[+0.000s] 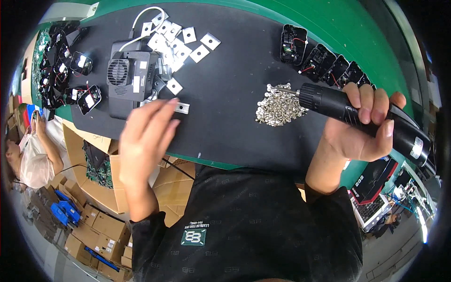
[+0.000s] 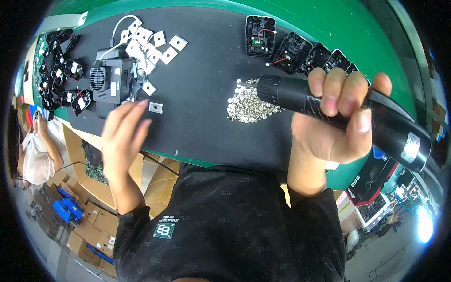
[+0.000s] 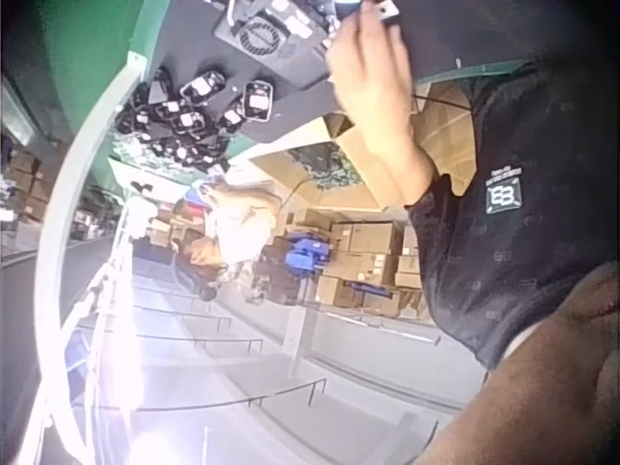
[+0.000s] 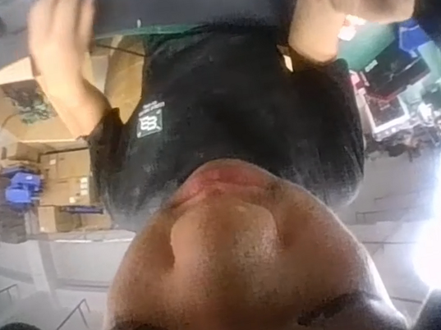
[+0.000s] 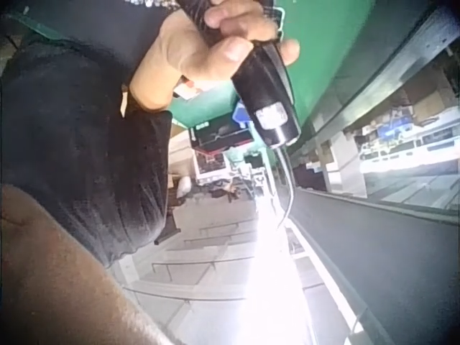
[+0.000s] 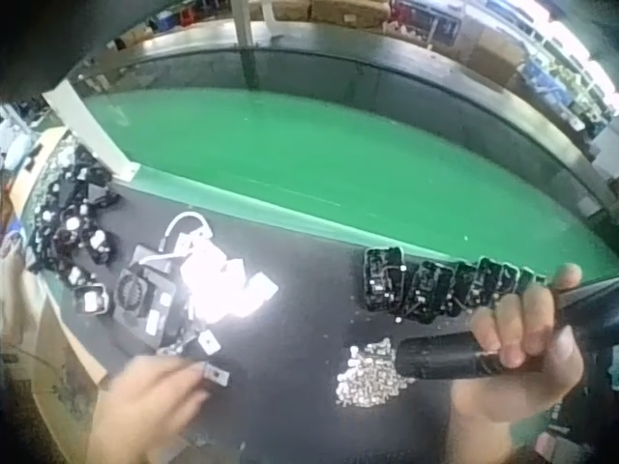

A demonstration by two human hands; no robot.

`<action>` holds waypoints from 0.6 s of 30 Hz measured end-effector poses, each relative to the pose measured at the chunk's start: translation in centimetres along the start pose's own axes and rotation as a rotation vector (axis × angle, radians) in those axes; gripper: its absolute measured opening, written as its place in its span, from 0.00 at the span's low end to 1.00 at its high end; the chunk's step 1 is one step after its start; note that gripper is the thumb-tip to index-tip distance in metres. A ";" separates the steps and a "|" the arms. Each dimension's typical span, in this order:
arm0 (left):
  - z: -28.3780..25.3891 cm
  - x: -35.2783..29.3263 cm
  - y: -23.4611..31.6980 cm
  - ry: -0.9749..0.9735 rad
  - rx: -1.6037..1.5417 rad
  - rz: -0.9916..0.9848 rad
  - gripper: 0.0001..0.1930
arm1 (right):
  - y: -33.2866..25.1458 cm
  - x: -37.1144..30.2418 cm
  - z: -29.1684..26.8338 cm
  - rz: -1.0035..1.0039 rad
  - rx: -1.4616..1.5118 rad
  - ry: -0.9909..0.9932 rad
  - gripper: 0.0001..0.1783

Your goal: The person assembles small electronic housings by securing circuit boards with screws using an electric screwdriver.

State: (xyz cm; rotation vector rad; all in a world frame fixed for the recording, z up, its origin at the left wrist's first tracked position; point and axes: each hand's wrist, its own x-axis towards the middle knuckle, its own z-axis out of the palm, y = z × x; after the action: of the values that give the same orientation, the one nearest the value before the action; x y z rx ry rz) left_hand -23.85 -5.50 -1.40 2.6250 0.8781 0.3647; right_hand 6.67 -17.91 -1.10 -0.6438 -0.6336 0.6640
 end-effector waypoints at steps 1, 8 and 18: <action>1.0 0.2 0.6 -0.063 0.000 -0.047 0.18 | -0.4 0.0 -0.3 0.001 0.055 -0.025 0.27; 3.4 0.1 0.4 0.023 -0.001 -0.132 0.13 | 0.0 -0.7 -0.4 -0.017 0.022 0.029 0.28; 5.5 8.9 3.9 0.038 -0.418 0.027 0.08 | -0.3 -1.3 -0.2 -0.060 -0.149 -0.015 0.29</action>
State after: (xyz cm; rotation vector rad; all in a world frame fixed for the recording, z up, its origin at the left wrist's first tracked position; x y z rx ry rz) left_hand -12.99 -4.21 -3.66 2.2518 0.6899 0.5429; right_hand 6.09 -19.11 -1.41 -0.7553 -0.7186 0.5702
